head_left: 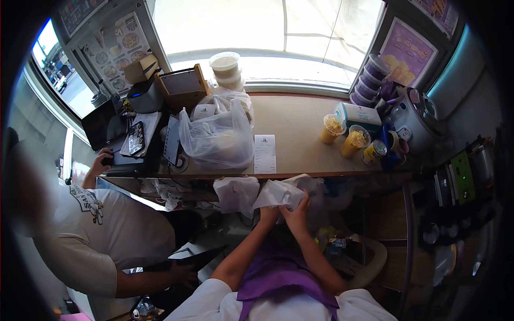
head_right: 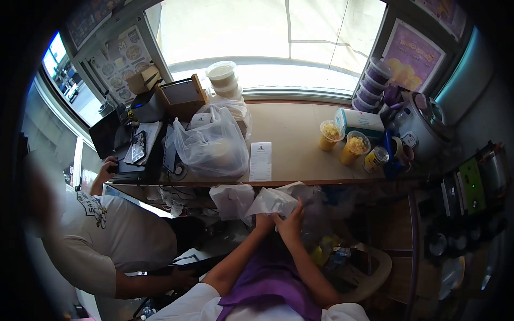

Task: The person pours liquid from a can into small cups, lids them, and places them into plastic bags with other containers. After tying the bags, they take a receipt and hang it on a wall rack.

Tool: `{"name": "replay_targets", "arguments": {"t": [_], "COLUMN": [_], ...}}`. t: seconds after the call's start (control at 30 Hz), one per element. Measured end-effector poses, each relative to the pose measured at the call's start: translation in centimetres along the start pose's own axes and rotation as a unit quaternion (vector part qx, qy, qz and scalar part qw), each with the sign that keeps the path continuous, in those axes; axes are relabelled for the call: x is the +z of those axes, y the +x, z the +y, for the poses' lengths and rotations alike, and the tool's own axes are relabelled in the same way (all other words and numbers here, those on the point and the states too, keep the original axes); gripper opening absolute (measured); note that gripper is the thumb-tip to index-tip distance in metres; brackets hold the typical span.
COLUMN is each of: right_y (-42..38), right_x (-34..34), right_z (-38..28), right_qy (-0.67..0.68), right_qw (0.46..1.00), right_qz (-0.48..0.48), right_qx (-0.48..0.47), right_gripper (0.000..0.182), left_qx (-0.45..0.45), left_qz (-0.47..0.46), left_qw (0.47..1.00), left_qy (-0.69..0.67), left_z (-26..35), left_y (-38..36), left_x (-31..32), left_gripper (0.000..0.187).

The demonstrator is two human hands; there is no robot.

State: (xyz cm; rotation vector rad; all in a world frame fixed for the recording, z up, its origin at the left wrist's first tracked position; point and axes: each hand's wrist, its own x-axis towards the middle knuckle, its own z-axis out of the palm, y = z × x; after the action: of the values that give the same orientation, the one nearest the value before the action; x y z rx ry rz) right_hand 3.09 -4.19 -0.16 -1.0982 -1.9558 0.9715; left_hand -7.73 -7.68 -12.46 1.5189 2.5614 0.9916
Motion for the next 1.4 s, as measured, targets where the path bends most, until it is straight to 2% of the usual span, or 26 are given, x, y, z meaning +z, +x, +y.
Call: {"name": "replay_targets", "arguments": {"t": [0.03,0.07,0.13,0.27,0.33,0.37,0.43,0.5,0.53,0.57,0.7,0.73,0.77,0.8,0.83,0.87,0.9,0.97,1.0,1.07,1.1,1.13,1.2,1.3,1.37,1.4], "right_y": [-1.3,-1.2,-0.7,0.5,1.2,1.6,3.5,5.7,7.0,8.2,11.3,10.8,10.2,9.0,7.5,5.6,3.6,0.7,0.1,-1.1,-1.7,-2.2,-1.2,0.3,1.5,2.1], "right_x": [2.5,2.9,4.0,4.6,4.1,2.9,-0.2,-0.4,-0.2,-1.9,-0.3,-1.9,-2.4,-2.9,-3.8,-4.8,-5.6,-6.5,-6.6,-7.0,-7.3,-7.5,-11.1,-14.7,-16.7,-17.6], "right_z": [4.4,4.1,3.3,4.9,4.1,3.3,1.5,1.3,1.2,-4.6,-3.4,-1.7,-0.4,0.4,1.0,1.6,2.0,3.5,4.2,5.1,5.4,5.7,-1.8,1.1,0.0,-1.3], "right_qy": [0.092,0.105,0.131,-0.029,-0.039,-0.021,0.012,0.089,0.127,0.053,0.195,0.051,0.009,-0.034,-0.077,-0.102,-0.110,0.043,0.174,0.306,0.313,0.321,0.287,0.320,0.308,0.301], "right_qw": [0.994,0.991,0.981,0.995,0.994,0.999,0.993,0.994,0.991,0.996,0.977,0.997,0.997,0.990,0.976,0.962,0.955,0.974,0.965,0.935,0.938,0.940,0.956,0.941,0.947,0.949], "right_qz": [-0.019,-0.055,-0.123,-0.058,0.014,-0.012,-0.065,-0.015,0.010,0.028,0.073,-0.056,-0.036,0.006,0.047,0.061,0.060,-0.062,-0.134,-0.173,-0.143,-0.113,-0.012,0.036,0.006,-0.009], "right_qx": [0.059,0.063,0.073,-0.082,-0.105,-0.037,0.096,0.062,0.046,0.063,-0.047,-0.026,-0.072,-0.134,-0.200,-0.245,-0.270,-0.212,-0.143,-0.055,-0.038,-0.021,-0.051,0.101,0.097,0.096], "right_gripper": [0.082,0.076,0.065,0.045,0.037,0.037,0.037,0.038,0.039,0.040,0.043,0.047,0.047,0.046,0.045,0.045,0.044,0.039,0.036,0.033,0.035,0.038,0.017,0.025,0.034,0.038], "left_qx": [0.055,0.075,0.058,0.019,0.030,0.035,0.042,0.041,0.027,0.012,-0.032,-0.119,-0.200,-0.274,-0.302,-0.318,-0.322,-0.306,-0.317,-0.289,-0.274,-0.256,-0.246,-0.180,-0.134,-0.141], "left_qz": [-0.025,-0.019,-0.005,-0.066,-0.074,-0.079,-0.048,-0.004,-0.023,-0.042,-0.039,-0.147,-0.249,-0.343,-0.323,-0.291,-0.247,-0.241,-0.237,-0.251,-0.257,-0.220,-0.228,-0.191,-0.191,-0.212], "left_qw": [0.997,0.994,0.998,0.996,0.995,0.988,0.993,0.998,0.997,0.996,0.996,0.981,0.933,0.853,0.759,0.628,0.465,0.477,0.470,0.587,0.640,0.639,0.708,0.793,0.828,0.819], "left_qy": [0.044,0.083,0.012,-0.056,0.064,0.124,0.095,0.055,0.066,0.077,0.078,-0.045,-0.167,-0.284,-0.478,-0.648,-0.787,-0.788,-0.789,-0.714,-0.670,-0.691,-0.622,-0.550,-0.510,-0.514], "left_z": [0.0,0.4,0.0,-3.5,-1.7,-0.3,1.1,2.3,2.6,3.0,3.0,2.5,1.7,1.1,1.8,3.9,6.1,8.6,9.4,9.2,9.4,9.8,10.1,10.6,9.6,10.5], "left_y": [-0.3,-0.9,-1.1,-1.3,-0.6,-0.1,0.4,0.5,0.7,1.0,0.8,0.9,1.0,1.3,1.7,1.8,1.7,1.7,2.0,2.3,2.5,2.3,2.8,3.2,3.2,3.3], "left_x": [-0.3,-0.1,-0.1,2.3,-0.8,-3.1,-5.2,-5.9,-6.1,-6.3,-5.4,-5.5,-6.1,-6.7,-8.7,-12.7,-16.4,-20.8,-21.6,-21.1,-21.1,-21.4,-23.0,-23.4,-23.1,-24.0], "left_gripper": [0.062,0.055,0.055,0.057,0.058,0.059,0.053,0.047,0.042,0.038,0.023,0.031,0.039,0.046,0.057,0.068,0.079,0.093,0.072,0.056,0.049,0.033,0.033,0.030,0.028,0.029]}}
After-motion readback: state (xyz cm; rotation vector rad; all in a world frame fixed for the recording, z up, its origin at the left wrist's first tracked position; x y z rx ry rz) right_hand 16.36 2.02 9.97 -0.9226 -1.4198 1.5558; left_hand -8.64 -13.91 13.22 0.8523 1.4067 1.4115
